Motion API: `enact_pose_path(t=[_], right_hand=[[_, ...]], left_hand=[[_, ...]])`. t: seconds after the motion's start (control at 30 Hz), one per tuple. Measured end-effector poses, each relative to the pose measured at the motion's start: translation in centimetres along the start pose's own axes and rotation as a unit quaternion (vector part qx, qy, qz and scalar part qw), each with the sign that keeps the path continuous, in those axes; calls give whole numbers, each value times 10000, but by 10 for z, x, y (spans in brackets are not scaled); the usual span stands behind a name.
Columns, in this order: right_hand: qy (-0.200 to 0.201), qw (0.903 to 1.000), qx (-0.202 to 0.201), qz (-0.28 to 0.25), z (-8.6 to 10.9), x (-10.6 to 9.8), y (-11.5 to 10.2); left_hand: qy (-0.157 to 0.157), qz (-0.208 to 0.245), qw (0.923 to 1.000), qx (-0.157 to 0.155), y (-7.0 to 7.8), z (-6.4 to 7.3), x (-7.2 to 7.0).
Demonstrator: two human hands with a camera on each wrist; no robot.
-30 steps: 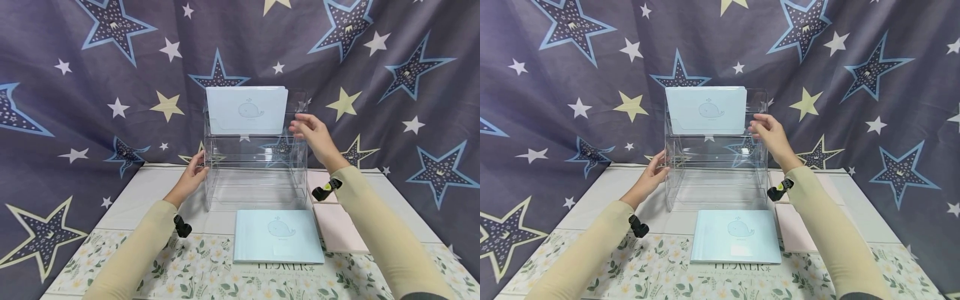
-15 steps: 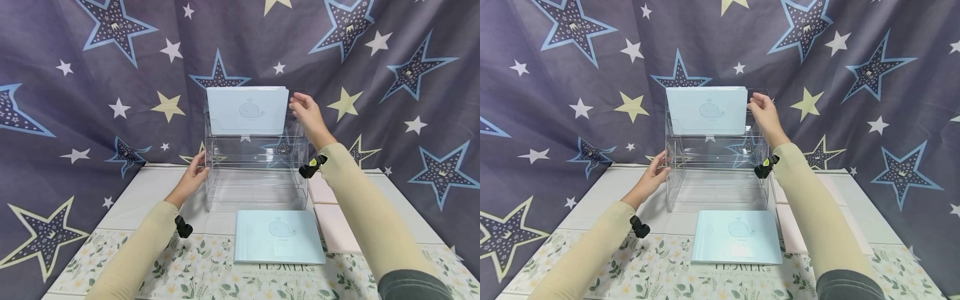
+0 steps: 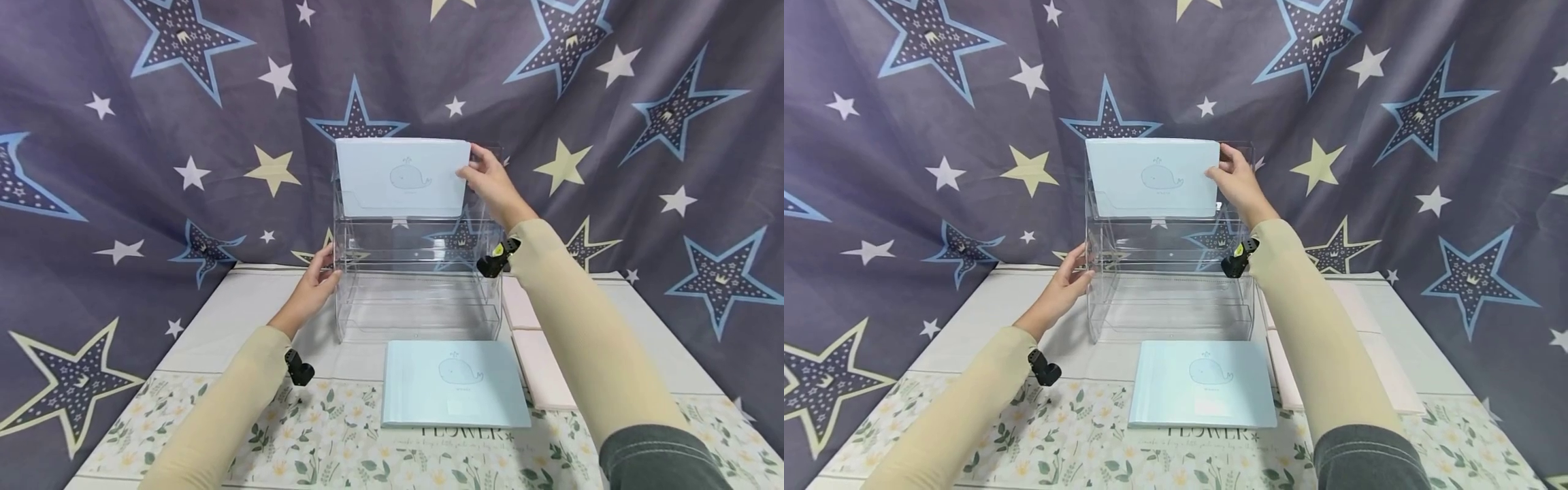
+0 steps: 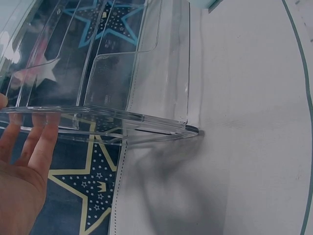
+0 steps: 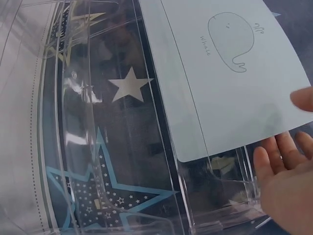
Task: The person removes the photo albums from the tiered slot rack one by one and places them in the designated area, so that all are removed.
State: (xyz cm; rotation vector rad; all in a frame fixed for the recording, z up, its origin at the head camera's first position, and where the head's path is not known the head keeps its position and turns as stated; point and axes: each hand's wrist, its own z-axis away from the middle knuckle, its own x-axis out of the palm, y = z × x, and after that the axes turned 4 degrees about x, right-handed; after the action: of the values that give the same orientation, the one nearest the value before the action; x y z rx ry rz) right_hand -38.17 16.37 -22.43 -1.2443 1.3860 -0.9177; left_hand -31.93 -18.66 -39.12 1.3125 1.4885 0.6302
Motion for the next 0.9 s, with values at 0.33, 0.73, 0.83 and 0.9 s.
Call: enact_pose_path(t=[0.33, 0.73, 0.83, 0.9], right_hand=[[-290, 9993, -145, -203, 0, 12, 11], [22, 9978, -279, -595, 3, 22, 17], [216, 9968, -359, -676, 3, 26, 19], [323, 9959, -432, -725, 3, 28, 20]], left_hand=[[-5, 11, 10000, 32, 0, -2, -1], [63, -15, 10000, 29, -2, -1, 0], [60, 8, 10000, 44, -1, -1, 0], [56, 15, 10000, 48, 1, -1, 0]])
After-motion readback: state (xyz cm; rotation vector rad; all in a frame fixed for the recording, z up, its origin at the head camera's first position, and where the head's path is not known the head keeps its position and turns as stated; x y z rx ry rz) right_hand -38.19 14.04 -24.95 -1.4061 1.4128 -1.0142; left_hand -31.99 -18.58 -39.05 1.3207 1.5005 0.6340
